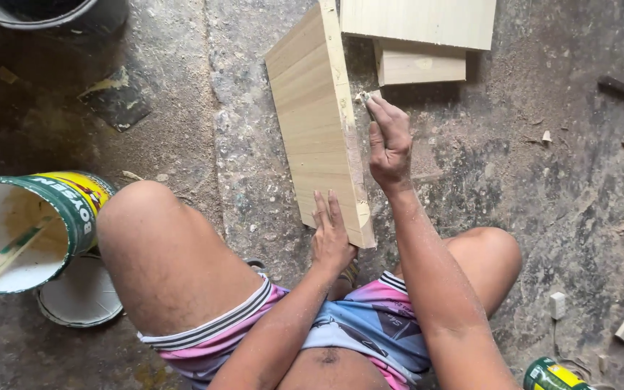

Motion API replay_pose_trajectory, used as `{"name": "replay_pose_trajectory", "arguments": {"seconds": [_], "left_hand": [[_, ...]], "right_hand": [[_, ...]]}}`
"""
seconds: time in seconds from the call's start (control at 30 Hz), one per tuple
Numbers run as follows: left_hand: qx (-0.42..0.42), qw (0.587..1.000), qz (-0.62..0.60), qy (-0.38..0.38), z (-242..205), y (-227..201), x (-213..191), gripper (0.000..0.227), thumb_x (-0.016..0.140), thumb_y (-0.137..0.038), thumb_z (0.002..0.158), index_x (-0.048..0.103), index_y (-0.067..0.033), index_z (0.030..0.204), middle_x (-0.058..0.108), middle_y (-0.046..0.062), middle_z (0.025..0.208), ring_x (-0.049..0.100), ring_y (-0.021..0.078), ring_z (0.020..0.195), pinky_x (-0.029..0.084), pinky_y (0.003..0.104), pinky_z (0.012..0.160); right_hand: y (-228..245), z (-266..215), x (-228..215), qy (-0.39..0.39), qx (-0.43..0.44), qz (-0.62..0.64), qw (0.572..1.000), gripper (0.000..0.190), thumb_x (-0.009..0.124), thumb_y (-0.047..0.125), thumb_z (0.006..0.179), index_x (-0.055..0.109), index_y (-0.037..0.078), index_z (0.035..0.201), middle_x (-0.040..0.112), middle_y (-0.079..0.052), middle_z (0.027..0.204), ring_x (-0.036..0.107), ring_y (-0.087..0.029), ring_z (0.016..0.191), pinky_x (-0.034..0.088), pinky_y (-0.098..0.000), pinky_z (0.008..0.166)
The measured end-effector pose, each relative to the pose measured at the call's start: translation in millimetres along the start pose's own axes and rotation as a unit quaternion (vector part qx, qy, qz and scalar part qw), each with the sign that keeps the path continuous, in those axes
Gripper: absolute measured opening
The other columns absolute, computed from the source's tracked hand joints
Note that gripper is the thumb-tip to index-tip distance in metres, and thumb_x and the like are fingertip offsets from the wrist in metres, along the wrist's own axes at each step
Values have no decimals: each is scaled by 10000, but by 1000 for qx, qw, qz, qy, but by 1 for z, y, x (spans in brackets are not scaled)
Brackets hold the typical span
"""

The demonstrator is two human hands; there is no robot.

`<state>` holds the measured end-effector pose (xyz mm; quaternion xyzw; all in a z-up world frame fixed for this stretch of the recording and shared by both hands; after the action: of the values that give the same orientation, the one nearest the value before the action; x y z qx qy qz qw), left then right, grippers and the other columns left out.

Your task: Applying wood filler to the edges of wooden boards and sanding them smooth in a workshop environment.

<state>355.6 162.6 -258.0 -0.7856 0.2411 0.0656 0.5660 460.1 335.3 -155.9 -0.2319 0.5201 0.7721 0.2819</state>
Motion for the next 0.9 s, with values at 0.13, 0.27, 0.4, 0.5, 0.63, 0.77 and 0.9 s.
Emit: {"name": "replay_pose_trajectory", "arguments": {"seconds": [0.13,0.27,0.4,0.5,0.63,0.77,0.9], "left_hand": [[39,998,-21,-42,0,-4,0,1306,676,140,605,-78,-203,1616,39,443,1581,372,781,1191,576,754,752],[40,997,-28,-52,2,-1,6,1313,683,134,596,-77,-196,1615,41,460,1572,362,800,1170,560,778,735],[21,998,-27,-54,4,-7,1,1312,666,166,596,-55,-218,1623,46,425,1598,360,781,1196,582,706,730],[10,998,-23,-50,3,-3,4,1315,663,175,596,-54,-220,1626,34,404,1615,349,776,1214,597,684,730],[14,998,-33,-56,5,0,8,1314,673,155,584,-37,-215,1625,38,404,1612,344,780,1211,599,720,736],[1,998,-46,-53,5,3,11,1304,623,200,607,-54,-236,1632,32,384,1626,331,760,1238,628,648,738],[24,998,-25,-58,4,6,12,1246,713,69,623,7,-155,1624,35,388,1619,359,790,1190,575,755,738]], "right_hand": [[18,14,4,-7,-20,15,1000,371,467,219,1104,622,79,1410,598,-145,1396,508,-294,1355,373,-446,1178],[10,17,18,16,-44,-2,999,357,525,221,1087,645,83,1393,594,-134,1399,506,-293,1354,370,-444,1178],[12,17,21,39,-82,-88,992,336,550,206,1083,665,104,1382,597,-134,1391,512,-318,1299,379,-467,1137],[17,15,16,46,-98,-166,980,319,576,223,1075,689,141,1362,606,-114,1368,519,-318,1242,410,-481,1073],[26,12,9,55,-98,-310,944,302,607,288,1066,714,231,1343,620,-62,1352,505,-279,1230,399,-467,1003],[30,10,6,61,-79,-359,928,282,572,305,1085,727,264,1317,635,-45,1326,496,-250,1214,388,-447,949],[48,7,0,87,-108,-472,870,253,579,322,1065,741,302,1258,653,-22,1302,507,-225,1178,366,-437,891]]}}
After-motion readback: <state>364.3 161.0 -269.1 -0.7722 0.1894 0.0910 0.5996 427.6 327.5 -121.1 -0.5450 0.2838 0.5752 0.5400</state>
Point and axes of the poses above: each hand's wrist, its own z-axis towards the middle knuckle, its own x-axis out of the palm, y = z × x, the point moved 4 cm from there along z, towards the middle knuckle
